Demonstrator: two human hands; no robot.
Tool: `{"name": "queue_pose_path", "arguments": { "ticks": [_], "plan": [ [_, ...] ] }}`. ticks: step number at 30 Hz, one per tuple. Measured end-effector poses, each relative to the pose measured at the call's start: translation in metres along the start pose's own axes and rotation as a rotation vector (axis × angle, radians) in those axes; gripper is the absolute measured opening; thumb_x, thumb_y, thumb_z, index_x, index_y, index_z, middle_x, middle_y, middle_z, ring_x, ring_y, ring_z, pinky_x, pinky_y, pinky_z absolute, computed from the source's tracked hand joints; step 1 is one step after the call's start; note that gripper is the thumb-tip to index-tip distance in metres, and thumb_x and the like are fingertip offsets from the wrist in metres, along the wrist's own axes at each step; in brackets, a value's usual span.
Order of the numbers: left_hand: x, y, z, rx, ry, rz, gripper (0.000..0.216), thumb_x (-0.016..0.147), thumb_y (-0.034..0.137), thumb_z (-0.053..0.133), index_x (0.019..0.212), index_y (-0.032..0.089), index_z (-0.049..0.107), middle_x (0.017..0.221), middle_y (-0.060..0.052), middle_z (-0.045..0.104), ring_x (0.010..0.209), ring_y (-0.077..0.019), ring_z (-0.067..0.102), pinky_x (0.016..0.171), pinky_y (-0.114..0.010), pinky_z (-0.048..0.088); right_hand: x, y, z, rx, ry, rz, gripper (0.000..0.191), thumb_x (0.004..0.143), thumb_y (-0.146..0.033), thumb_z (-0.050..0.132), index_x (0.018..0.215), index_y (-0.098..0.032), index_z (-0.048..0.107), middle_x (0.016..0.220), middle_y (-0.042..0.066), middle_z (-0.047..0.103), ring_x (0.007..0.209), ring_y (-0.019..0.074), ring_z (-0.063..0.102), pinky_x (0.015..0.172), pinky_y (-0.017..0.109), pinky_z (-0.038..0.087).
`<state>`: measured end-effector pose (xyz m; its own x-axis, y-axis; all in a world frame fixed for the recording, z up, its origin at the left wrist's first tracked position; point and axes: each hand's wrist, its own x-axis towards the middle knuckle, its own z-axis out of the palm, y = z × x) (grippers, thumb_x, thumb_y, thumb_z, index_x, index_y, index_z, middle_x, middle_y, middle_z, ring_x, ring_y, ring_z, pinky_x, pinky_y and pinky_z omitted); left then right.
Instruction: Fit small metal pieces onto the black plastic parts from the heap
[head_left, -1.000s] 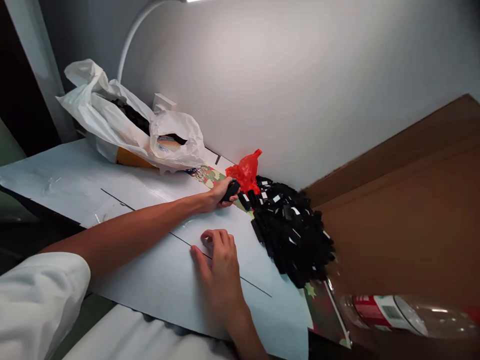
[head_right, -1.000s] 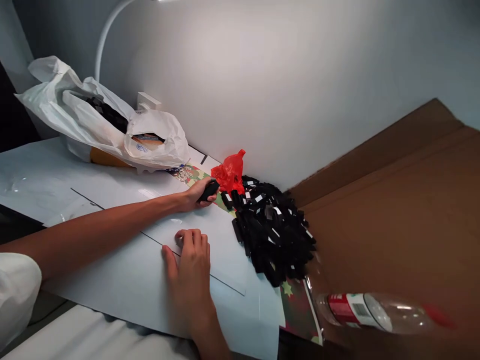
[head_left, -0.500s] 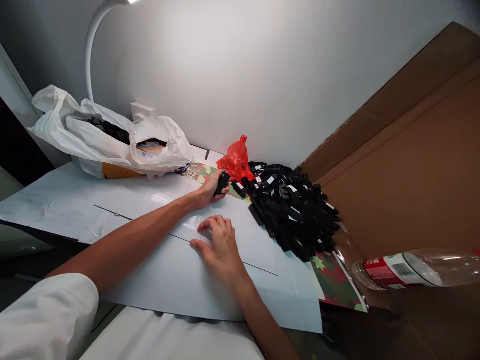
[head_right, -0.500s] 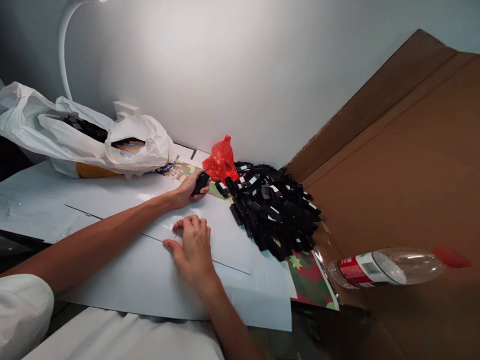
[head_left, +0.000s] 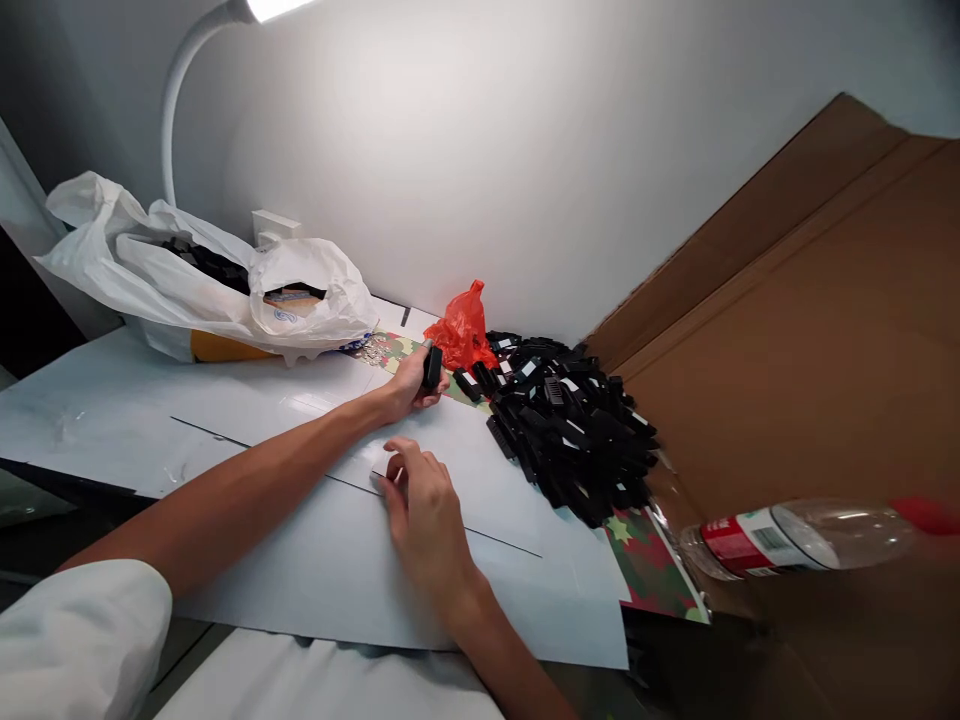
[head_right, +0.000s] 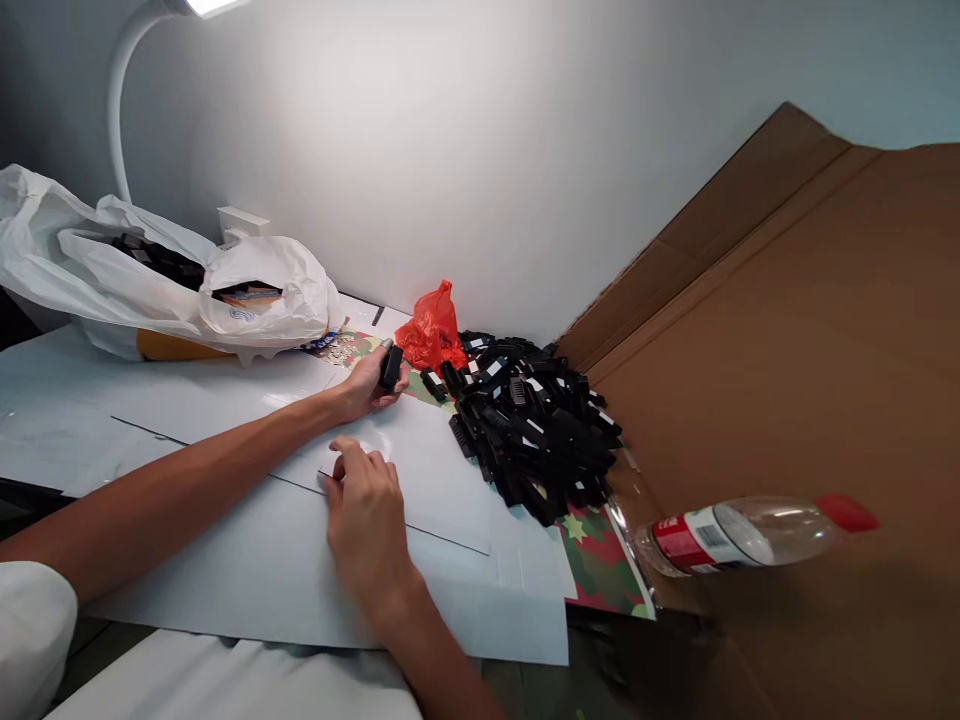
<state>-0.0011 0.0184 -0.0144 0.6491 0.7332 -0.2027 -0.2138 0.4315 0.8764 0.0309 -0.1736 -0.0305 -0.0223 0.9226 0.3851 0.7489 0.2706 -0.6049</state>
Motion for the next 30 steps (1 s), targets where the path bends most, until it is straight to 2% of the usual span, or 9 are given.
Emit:
{"name": "queue_pose_path", "arguments": {
  "ticks": [2,4,7,11,15,19,22,26,30],
  "plan": [
    [-0.002,0.002,0.000,0.025,-0.002,-0.001,0.061,0.107,0.052,0.019,0.062,0.021,0.045,0.043,-0.003,0.044,0.029,-0.0092,0.035,0.032,-0.020,0.015,0.000,0.002,-0.002,-0.083,0.023,-0.115,0.037,0.101,-0.004,0.048,0.131,-0.021,0.061,0.094,0.005,0.070,0.087,0.0246,0.061,0.077,0.037,0.048],
    [-0.002,0.002,-0.002,0.030,-0.013,0.009,0.062,0.107,0.051,0.020,0.059,0.021,0.044,0.041,-0.003,0.042,0.029,-0.0094,0.034,0.032,-0.021,0.016,0.001,0.002,-0.006,-0.163,0.040,-0.217,0.038,0.101,-0.002,0.044,0.126,-0.021,0.066,0.095,0.007,0.072,0.087,0.0247,0.061,0.074,0.037,0.048],
    [0.001,-0.002,-0.006,-0.013,-0.030,0.053,0.062,0.106,0.055,0.026,0.058,0.021,0.045,0.042,-0.004,0.044,0.030,-0.0098,0.033,0.032,-0.021,0.017,0.005,-0.001,-0.022,-0.183,0.082,-0.280,0.034,0.103,-0.005,0.046,0.117,-0.021,0.071,0.095,0.007,0.073,0.086,0.0232,0.063,0.072,0.035,0.051],
    [0.009,-0.008,-0.011,-0.064,-0.036,0.066,0.058,0.104,0.056,0.034,0.060,0.021,0.048,0.041,-0.003,0.043,0.031,-0.0106,0.031,0.032,-0.022,0.017,0.027,-0.003,-0.057,-0.094,0.171,-0.301,0.018,0.104,-0.018,0.058,0.104,-0.023,0.074,0.092,0.005,0.075,0.086,0.0204,0.069,0.077,0.033,0.056],
    [0.007,-0.008,-0.013,-0.071,-0.061,0.073,0.054,0.103,0.049,0.037,0.056,0.023,0.043,0.039,-0.003,0.040,0.031,-0.0112,0.030,0.033,-0.022,0.022,0.080,0.020,-0.084,0.148,0.234,-0.188,0.010,0.096,-0.032,0.070,0.093,-0.023,0.072,0.087,0.003,0.076,0.079,0.0187,0.071,0.077,0.034,0.060],
    [0.001,-0.002,-0.012,-0.031,-0.161,0.077,0.054,0.103,0.047,0.037,0.055,0.022,0.044,0.039,-0.003,0.039,0.031,-0.0099,0.029,0.033,-0.022,0.022,0.134,0.069,-0.073,0.516,0.306,-0.061,0.027,0.083,-0.046,0.080,0.084,-0.021,0.069,0.088,0.005,0.074,0.084,0.0210,0.070,0.080,0.035,0.060],
    [-0.001,-0.001,-0.010,0.008,-0.156,0.062,0.052,0.103,0.044,0.036,0.057,0.022,0.047,0.036,-0.001,0.035,0.029,-0.0096,0.025,0.032,-0.022,0.018,0.150,0.102,-0.052,0.810,0.398,0.090,0.032,0.075,-0.048,0.082,0.083,-0.020,0.069,0.090,0.005,0.073,0.086,0.0199,0.068,0.085,0.036,0.057],
    [0.000,-0.001,-0.006,0.054,-0.087,0.076,0.051,0.104,0.039,0.031,0.059,0.022,0.048,0.033,0.000,0.034,0.028,-0.0099,0.024,0.032,-0.021,0.016,0.145,0.119,-0.035,0.966,0.308,0.199,0.031,0.065,-0.043,0.089,0.079,-0.021,0.072,0.091,0.004,0.072,0.087,0.0186,0.065,0.087,0.034,0.054],
    [0.002,0.000,-0.003,0.088,-0.039,0.093,0.050,0.104,0.037,0.028,0.059,0.022,0.046,0.034,-0.001,0.036,0.027,-0.0100,0.025,0.033,-0.022,0.017,0.141,0.117,-0.035,0.992,0.184,0.239,0.030,0.063,-0.042,0.092,0.078,-0.022,0.076,0.090,0.003,0.073,0.087,0.0190,0.065,0.087,0.033,0.053]
  ]
}}
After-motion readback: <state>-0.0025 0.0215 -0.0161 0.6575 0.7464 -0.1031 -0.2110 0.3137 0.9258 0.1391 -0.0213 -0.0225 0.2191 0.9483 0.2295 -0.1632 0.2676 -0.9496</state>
